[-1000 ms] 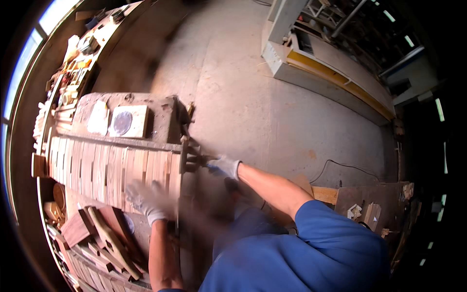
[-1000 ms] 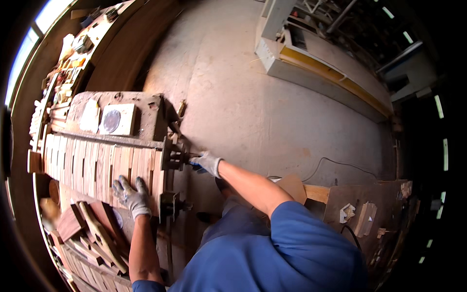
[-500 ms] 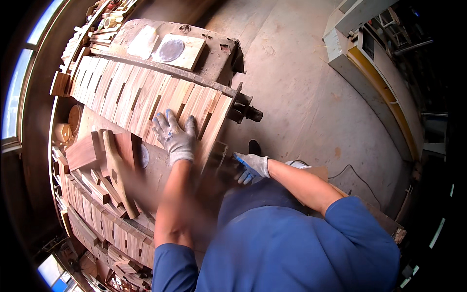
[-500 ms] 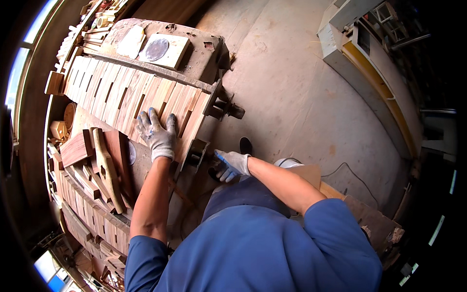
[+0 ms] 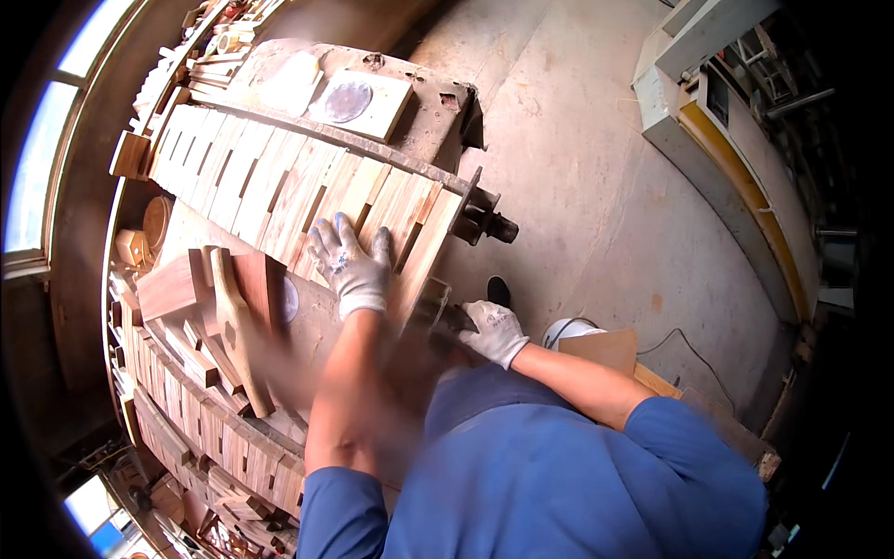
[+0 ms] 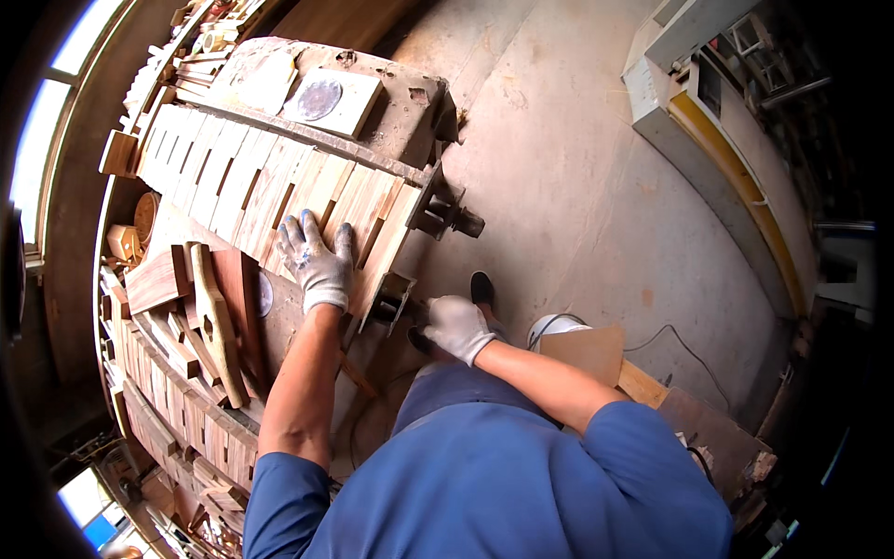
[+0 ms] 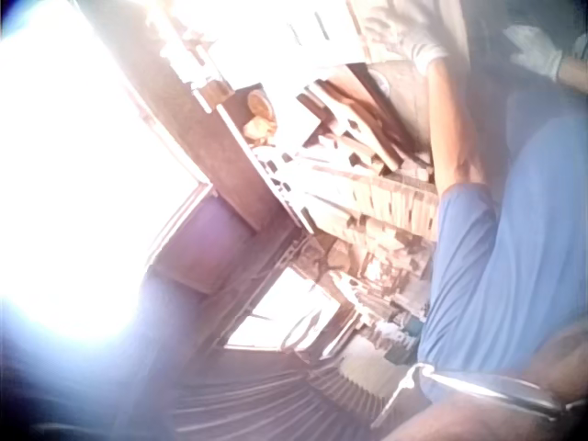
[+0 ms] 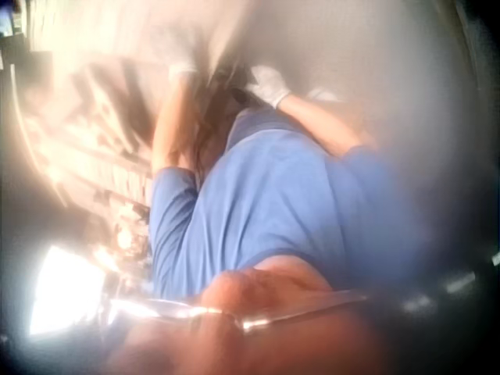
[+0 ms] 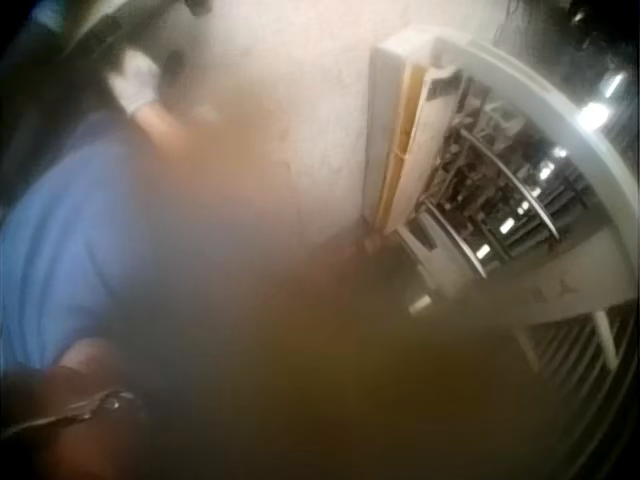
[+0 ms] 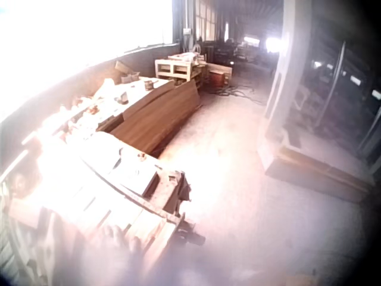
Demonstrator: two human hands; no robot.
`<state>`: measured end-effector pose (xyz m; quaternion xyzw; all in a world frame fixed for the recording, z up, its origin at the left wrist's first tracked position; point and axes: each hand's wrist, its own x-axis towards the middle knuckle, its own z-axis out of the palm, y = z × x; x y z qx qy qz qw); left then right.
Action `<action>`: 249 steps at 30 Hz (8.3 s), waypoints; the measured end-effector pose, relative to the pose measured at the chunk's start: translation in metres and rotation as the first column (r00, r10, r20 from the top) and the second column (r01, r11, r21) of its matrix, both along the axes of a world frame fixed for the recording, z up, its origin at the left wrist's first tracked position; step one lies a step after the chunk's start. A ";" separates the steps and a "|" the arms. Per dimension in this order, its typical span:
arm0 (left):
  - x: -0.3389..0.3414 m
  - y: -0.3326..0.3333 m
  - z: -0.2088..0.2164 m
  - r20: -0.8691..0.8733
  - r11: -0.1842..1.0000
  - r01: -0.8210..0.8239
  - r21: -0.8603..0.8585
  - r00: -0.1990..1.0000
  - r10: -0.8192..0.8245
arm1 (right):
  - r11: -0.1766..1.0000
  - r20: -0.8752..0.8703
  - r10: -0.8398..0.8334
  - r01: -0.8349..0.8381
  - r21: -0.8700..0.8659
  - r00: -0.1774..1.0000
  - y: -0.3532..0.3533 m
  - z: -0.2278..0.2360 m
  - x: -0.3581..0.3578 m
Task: The person applies glue to small wooden blocks and uses a nail gun to fasten them together. They then move to a workbench to assemble these blocks into a larger wooden crate structure, using a hammer to secure the joints and aligning the pieces into a grid pattern.
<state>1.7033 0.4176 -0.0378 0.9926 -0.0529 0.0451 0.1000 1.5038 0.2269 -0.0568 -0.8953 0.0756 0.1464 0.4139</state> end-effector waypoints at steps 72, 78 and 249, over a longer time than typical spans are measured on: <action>0.002 -0.006 0.003 -0.026 0.998 -0.002 0.063 1.000 0.004 | -0.288 -0.817 -0.485 0.825 0.486 0.312 -0.111 -0.080 0.143; 0.006 -0.003 -0.001 0.008 0.997 0.009 0.073 1.000 -0.010 | -0.193 -0.816 -0.472 0.863 0.466 0.335 -0.111 -0.123 0.074; -0.096 0.001 0.068 -0.542 0.228 -0.632 -0.741 0.763 0.353 | 0.928 -0.107 0.208 -0.231 -0.293 0.972 -0.049 0.103 0.265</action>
